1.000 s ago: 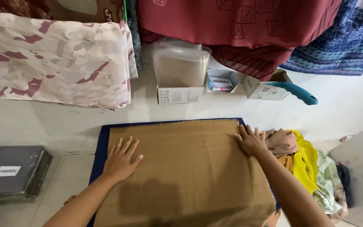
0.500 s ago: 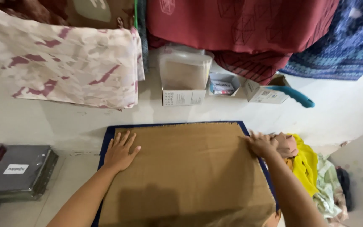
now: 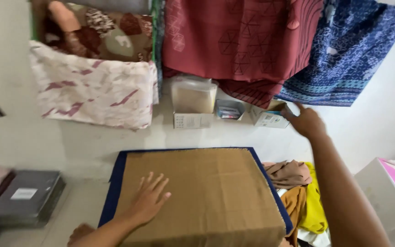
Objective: Using a lint roller to clean a hijab and then folding it on a flat surface
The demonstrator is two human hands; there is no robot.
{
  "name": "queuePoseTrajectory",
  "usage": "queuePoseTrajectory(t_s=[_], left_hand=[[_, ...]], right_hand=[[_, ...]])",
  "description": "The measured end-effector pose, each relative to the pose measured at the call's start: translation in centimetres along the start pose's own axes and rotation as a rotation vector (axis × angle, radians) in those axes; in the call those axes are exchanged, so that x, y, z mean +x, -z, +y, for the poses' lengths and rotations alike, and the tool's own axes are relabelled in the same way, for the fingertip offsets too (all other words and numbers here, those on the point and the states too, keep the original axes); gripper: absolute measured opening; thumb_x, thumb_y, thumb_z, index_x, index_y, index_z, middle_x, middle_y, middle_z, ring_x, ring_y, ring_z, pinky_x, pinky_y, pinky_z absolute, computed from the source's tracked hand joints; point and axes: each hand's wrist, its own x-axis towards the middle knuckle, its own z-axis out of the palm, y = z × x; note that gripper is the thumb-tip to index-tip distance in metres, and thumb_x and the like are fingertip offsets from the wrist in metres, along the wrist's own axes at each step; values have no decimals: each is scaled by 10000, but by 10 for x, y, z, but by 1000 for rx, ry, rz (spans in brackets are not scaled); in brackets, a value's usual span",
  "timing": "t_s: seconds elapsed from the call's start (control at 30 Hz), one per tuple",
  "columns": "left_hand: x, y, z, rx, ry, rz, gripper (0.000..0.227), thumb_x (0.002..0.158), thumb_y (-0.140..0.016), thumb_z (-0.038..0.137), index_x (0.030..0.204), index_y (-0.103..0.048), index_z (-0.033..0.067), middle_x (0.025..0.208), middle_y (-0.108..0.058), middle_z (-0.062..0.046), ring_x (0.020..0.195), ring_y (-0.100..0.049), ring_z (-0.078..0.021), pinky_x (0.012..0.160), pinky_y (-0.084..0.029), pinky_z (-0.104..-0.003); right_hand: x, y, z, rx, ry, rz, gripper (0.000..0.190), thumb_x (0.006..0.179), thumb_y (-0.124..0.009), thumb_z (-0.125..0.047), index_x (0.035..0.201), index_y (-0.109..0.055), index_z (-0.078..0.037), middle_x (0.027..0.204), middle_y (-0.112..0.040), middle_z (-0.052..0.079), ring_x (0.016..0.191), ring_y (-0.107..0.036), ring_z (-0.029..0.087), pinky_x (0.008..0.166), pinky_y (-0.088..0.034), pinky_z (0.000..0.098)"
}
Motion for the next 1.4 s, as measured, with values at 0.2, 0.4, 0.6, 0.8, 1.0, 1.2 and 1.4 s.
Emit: queuePoseTrajectory(t_s=[0.2,0.4,0.6,0.8,1.0,1.2,1.4], left_hand=[[-24,-11,-22,-10,-74,175,592,1035,-428,515,1524,-462,183,1617,-395,-70,1556,-176,-361,1242,-99,-556],[-64,-19,-98,-75,323,94,640,1045,-266,554,1576,-376,215,1670,-305,-60,1558,-186,-378,1247,-141,-579],[-75,-30,-125,-7,367,159,591,1047,-331,507,1520,-453,175,1633,-367,-88,1506,-291,-378,1221,-215,-551],[-70,-13,-102,-191,481,133,639,1067,-222,516,1592,-344,172,1693,-244,-67,1573,-153,-356,1277,-131,-536],[-88,7,-93,-271,529,188,608,1133,-154,526,1578,-387,184,1631,-385,-106,1554,-260,-375,1275,-116,-563],[-84,-5,-115,-267,497,266,562,1139,-214,492,1556,-411,169,1596,-427,-115,1537,-276,-393,1264,-143,-572],[-102,15,-74,-176,369,241,548,1130,-259,448,1561,-411,144,1613,-398,-130,1533,-255,-443,1250,-182,-594]], right_hand=[[-1,-48,23,-103,143,225,326,1087,-378,-260,1373,-491,-153,1122,-684,297,944,-692,567,706,-527,669],[-105,-33,29,214,301,268,499,1106,-464,-290,1562,-515,-94,1020,-713,352,910,-665,574,803,-479,629],[-173,-142,31,17,767,-382,524,896,-627,-449,1416,-577,-412,1380,-705,-96,1203,-724,166,999,-543,347],[-205,-200,-56,-119,1094,-419,573,993,-531,-413,1546,-379,-395,902,-598,51,681,-637,319,593,-489,476],[-220,-250,-190,-140,1125,-297,582,1022,-485,-364,1567,-303,-457,1035,-644,68,863,-742,319,709,-627,443],[-225,-266,-263,-97,1142,-354,505,1037,-452,-364,1534,-363,-365,1117,-659,146,941,-741,392,784,-618,522],[-211,-198,-195,-248,1040,-511,470,962,-547,-348,1432,-532,-341,1136,-702,141,1050,-721,389,877,-608,532]])
